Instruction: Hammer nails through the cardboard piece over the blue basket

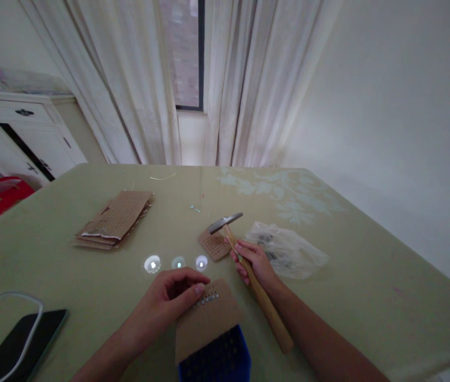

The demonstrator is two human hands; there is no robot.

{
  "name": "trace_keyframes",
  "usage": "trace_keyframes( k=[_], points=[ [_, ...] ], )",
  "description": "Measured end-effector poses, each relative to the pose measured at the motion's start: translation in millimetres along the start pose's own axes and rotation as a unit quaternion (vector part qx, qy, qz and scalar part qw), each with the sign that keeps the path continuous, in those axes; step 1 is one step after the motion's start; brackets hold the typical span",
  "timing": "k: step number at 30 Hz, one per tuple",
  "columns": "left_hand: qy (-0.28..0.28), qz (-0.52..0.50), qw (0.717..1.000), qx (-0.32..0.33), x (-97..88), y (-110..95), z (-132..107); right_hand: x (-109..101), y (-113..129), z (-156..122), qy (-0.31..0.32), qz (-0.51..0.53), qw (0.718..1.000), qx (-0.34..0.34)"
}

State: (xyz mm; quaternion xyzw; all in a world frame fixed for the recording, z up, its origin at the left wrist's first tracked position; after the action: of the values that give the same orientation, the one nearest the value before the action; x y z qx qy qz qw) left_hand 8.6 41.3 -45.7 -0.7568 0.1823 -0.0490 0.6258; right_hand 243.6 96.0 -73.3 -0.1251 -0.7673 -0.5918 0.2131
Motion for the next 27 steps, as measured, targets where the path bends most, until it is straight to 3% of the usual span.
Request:
trace_keyframes(
  k=[13,18,20,22,24,27],
  points=[
    [0.003,0.0,1.0,0.008,-2.8,-3.4,-0.7,-1.7,-0.2,0.7,0.009,-0.047,0.999,-0.021],
    [-0.003,-0.044,0.999,-0.011,-3.7,-5.3,-1.7,-8.2,14.7,-5.8,0.017,-0.094,0.994,-0.053],
    [-0.014,-0.073,0.997,-0.022,-4.4,-4.4,-3.2,-9.8,23.7,-10.6,0.017,-0.161,0.984,-0.079],
    [-0.028,-0.117,0.992,-0.03,-5.2,-4.0,-4.7,-8.3,31.8,-16.0,0.015,-0.291,0.946,-0.139],
    [-0.041,-0.174,0.983,-0.039,-6.0,-4.7,-5.7,-3.1,34.4,-20.8,0.024,-0.437,0.877,-0.198],
    [-0.06,-0.247,0.965,-0.066,-7.5,-6.7,-6.0,4.3,25.8,-23.7,0.054,-0.563,0.8,-0.199]
  ],
)
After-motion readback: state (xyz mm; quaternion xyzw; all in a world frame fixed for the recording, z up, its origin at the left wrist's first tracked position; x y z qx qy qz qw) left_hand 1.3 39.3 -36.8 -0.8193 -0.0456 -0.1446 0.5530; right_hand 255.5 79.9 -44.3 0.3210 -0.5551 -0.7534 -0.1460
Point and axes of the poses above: each hand's wrist, its own z-axis towards the middle knuckle, its own x-axis out of the palm, y = z × x, the point moved 3 cm from there along z, towards the middle knuckle, and after that the axes turned 7 degrees about z, right-handed, at the moved point
